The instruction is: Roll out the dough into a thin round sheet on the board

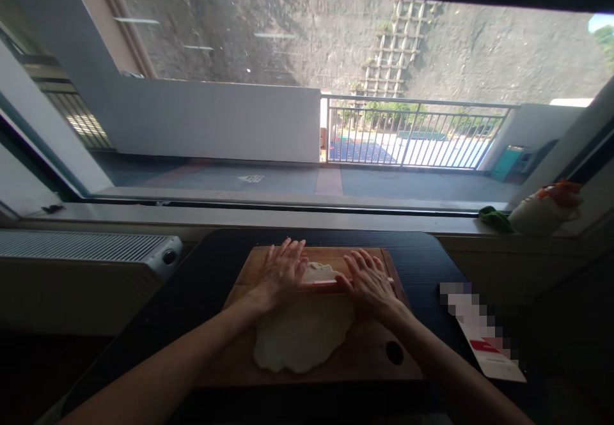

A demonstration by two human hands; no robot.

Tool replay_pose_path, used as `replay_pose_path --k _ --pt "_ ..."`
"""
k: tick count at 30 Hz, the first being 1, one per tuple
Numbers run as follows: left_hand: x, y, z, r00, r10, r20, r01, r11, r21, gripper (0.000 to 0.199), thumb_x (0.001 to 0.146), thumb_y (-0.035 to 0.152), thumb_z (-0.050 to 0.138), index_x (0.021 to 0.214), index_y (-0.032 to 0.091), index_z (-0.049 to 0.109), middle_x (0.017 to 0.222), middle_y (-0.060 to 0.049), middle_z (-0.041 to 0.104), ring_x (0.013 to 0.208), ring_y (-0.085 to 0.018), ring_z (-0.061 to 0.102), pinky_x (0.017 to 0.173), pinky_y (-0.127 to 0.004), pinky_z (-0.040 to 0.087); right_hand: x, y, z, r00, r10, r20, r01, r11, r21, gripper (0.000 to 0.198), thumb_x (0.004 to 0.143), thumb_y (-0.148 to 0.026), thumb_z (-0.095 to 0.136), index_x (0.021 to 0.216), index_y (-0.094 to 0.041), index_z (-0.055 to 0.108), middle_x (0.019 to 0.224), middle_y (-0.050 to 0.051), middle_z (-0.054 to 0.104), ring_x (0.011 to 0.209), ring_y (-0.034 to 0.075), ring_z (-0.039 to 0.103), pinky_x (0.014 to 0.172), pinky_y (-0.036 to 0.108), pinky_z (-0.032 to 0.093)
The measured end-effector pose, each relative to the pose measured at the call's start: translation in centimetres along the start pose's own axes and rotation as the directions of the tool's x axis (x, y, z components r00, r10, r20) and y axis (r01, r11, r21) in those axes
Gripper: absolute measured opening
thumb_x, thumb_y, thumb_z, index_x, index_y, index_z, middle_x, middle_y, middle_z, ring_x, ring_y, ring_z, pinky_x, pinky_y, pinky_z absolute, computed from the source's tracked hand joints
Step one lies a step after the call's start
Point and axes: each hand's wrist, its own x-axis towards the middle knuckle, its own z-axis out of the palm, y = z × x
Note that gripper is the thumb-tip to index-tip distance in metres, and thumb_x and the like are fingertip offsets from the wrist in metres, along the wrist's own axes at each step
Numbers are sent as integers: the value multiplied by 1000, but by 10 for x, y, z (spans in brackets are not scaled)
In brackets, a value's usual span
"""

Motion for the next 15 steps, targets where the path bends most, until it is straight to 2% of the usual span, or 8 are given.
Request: replay_pose_path --k 2,4,9,11,15 --pt "18 -3 1 996 -88 8 88 996 5 51 92 37 27 136 13 38 137 -13 45 131 -27 33 106 -52 23 18 -1 -1 997 61 40 -62 998 7 58 92 -55 21 134 -21 42 141 10 37 133 27 23 105 45 18" --pt "22 -2 0 993 -112 22 112 994 -11 51 92 36 26 136 13 38 135 -13 48 130 -27 36 105 -53 26 24 -2 -1 995 81 62 -82 997 12 57 92 -54 22 133 -20 42 142 10 37 133 27 23 105 45 19" --pt "-20 9 -9 997 65 49 -62 997 -50 53 92 42 28 140 21 32 142 -7 41 134 -26 29 108 -52 21 -21 -7 2 998 -53 -33 53 999 -2 56 93 -52 23 136 -20 38 144 7 34 136 26 15 109 44 10" --pt "-27 12 -9 996 75 38 -74 997 -38 53 91 44 29 140 23 32 142 -6 40 134 -26 27 109 -52 18 -29 -8 1 996 -74 -49 74 997 -3 57 93 -52 24 137 -19 38 144 7 35 137 26 14 110 44 9" --pt "1 7 0 995 -89 46 90 996 -23 53 92 42 27 138 18 35 140 -10 43 133 -27 30 108 -54 21 10 -7 0 999 49 7 -50 999 18 57 93 -53 22 133 -18 43 139 9 41 135 28 19 107 46 15"
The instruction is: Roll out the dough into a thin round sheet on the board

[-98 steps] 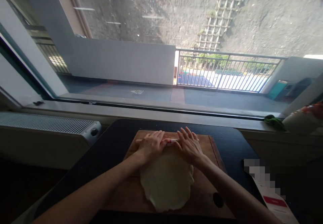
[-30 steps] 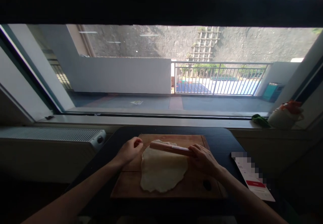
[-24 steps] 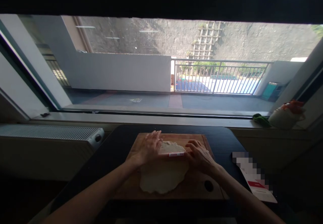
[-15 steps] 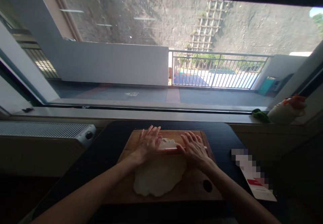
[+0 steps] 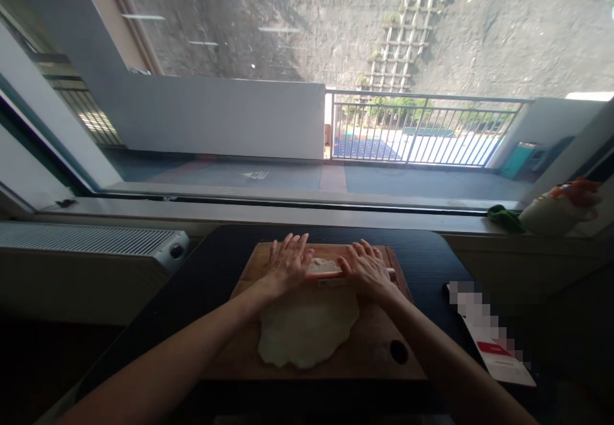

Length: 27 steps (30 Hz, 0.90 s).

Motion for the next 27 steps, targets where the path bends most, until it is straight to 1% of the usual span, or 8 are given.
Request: replay_pose_path --k 2,4,10,13,17,20,23,27 --pt "15 -2 3 998 -66 14 66 998 -1 52 92 40 26 137 16 38 139 -11 44 132 -28 31 106 -54 23 21 -1 -1 994 70 80 -72 997 18 58 92 -54 22 132 -18 44 138 10 42 133 28 23 104 46 20" --pt "13 -2 2 998 -53 33 53 999 -10 52 92 39 25 137 17 38 140 -10 42 132 -28 31 106 -54 23 22 -3 -1 991 90 102 -92 996 15 58 92 -53 22 134 -17 42 140 11 39 134 28 22 104 47 20" --pt "-30 6 -7 994 99 47 -98 995 -38 52 91 43 28 137 21 37 141 -6 42 133 -25 30 108 -49 22 -31 -2 3 992 -124 9 124 992 -7 60 92 -55 23 139 -20 35 147 7 28 138 26 10 109 45 10" --pt "-9 5 -4 998 22 54 -20 999 -28 55 91 45 28 139 19 35 143 -8 39 135 -27 26 109 -52 18 -7 0 2 999 -38 30 38 999 7 63 92 -57 20 138 -18 37 146 9 31 137 27 13 108 47 12" --pt "22 1 -1 979 -124 161 130 991 -29 57 92 44 24 139 14 33 144 -13 34 135 -29 25 106 -55 21 32 -2 1 986 68 154 -77 996 53 66 91 -59 17 138 -17 37 144 12 33 135 29 20 104 49 23" --pt "4 1 -4 981 -7 195 17 999 -50 54 92 43 23 139 17 34 145 -11 34 135 -27 26 106 -54 21 12 -6 3 997 8 72 -10 1000 27 63 92 -57 17 137 -19 38 145 10 31 136 27 17 106 48 18" --pt "-21 4 -6 983 108 148 -99 993 -67 51 92 43 25 138 23 36 144 -7 37 135 -24 26 109 -50 18 -19 -8 6 996 -85 -21 85 996 -8 60 92 -57 20 138 -22 37 149 8 24 138 25 10 109 46 11" --pt "3 1 -2 983 2 183 12 997 -78 56 92 47 22 140 20 32 145 -9 34 136 -26 24 107 -54 19 5 -7 5 999 -21 32 21 1000 10 61 91 -57 21 138 -22 36 148 9 26 138 26 11 108 48 10"
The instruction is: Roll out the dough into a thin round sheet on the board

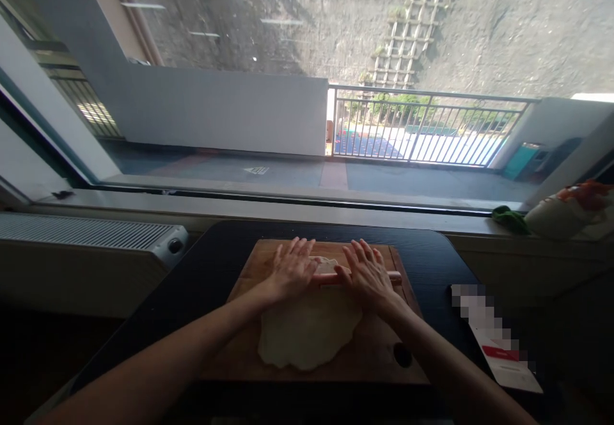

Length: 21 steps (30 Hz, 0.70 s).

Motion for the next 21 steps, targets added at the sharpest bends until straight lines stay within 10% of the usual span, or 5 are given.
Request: replay_pose_path --k 4,11,17,21 --pt "32 -3 -5 988 -154 24 153 988 11 58 92 46 21 140 16 31 146 -12 31 136 -29 22 105 -55 22 38 1 -7 986 96 133 -104 993 51 62 91 -57 20 140 -20 34 148 10 26 136 27 16 105 48 18" --pt "-25 3 5 991 115 -62 -113 993 42 52 92 45 26 138 24 36 144 -6 37 135 -26 26 108 -53 18 -27 -4 -2 992 -120 -44 120 993 1 55 92 -55 22 137 -27 37 148 3 26 138 23 7 110 45 5" --pt "25 -2 0 997 -32 -68 37 997 70 53 91 42 27 137 18 37 143 -12 37 134 -29 26 105 -56 21 29 -1 -4 996 49 68 -51 999 19 60 92 -56 20 137 -20 39 145 10 32 136 26 16 106 48 16" --pt "8 2 0 998 8 -58 -5 999 53 53 92 42 27 138 18 37 143 -11 37 135 -29 26 106 -55 21 15 -3 -3 998 20 55 -21 1000 10 61 92 -56 19 138 -20 37 146 10 30 136 26 15 107 47 14"
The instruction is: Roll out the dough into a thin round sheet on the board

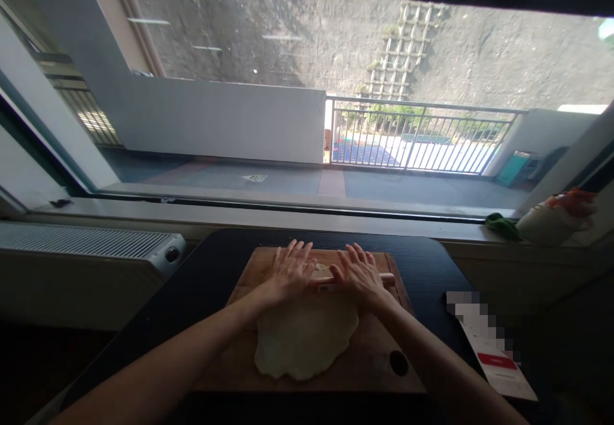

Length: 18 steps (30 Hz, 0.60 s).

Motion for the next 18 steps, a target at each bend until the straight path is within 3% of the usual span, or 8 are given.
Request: replay_pose_path --k 3,5,10,12,18 --pt "-28 4 3 991 124 -56 -124 992 -1 51 91 44 28 138 24 36 143 -7 38 135 -27 26 108 -53 17 -31 0 5 992 -105 -70 104 994 -22 58 91 -57 22 137 -24 37 147 6 28 137 25 11 109 46 8" --pt "-26 3 5 988 133 -80 -133 991 4 51 91 45 28 137 24 37 143 -7 39 134 -27 26 108 -54 17 -32 1 5 989 -116 -87 114 993 -25 58 91 -57 22 136 -25 39 147 6 29 138 25 10 109 46 7" --pt "23 -4 5 995 -68 -76 67 998 -14 54 90 43 28 136 18 39 140 -13 41 134 -29 28 106 -56 21 21 2 -2 998 43 36 -44 999 25 59 92 -55 20 136 -21 39 144 11 32 135 28 18 105 49 18" --pt "23 -4 5 992 -86 -92 84 996 -18 53 91 42 27 136 17 41 140 -13 41 134 -29 28 105 -56 22 24 1 -3 997 56 56 -58 998 27 59 92 -54 20 137 -20 38 145 11 31 135 28 18 104 49 19" --pt "-27 1 8 983 158 -90 -159 987 -1 50 91 42 29 139 27 35 145 -5 36 136 -26 24 109 -52 17 -27 1 6 991 -127 -32 127 992 -13 56 93 -54 20 137 -25 37 148 6 26 138 25 9 109 47 7"
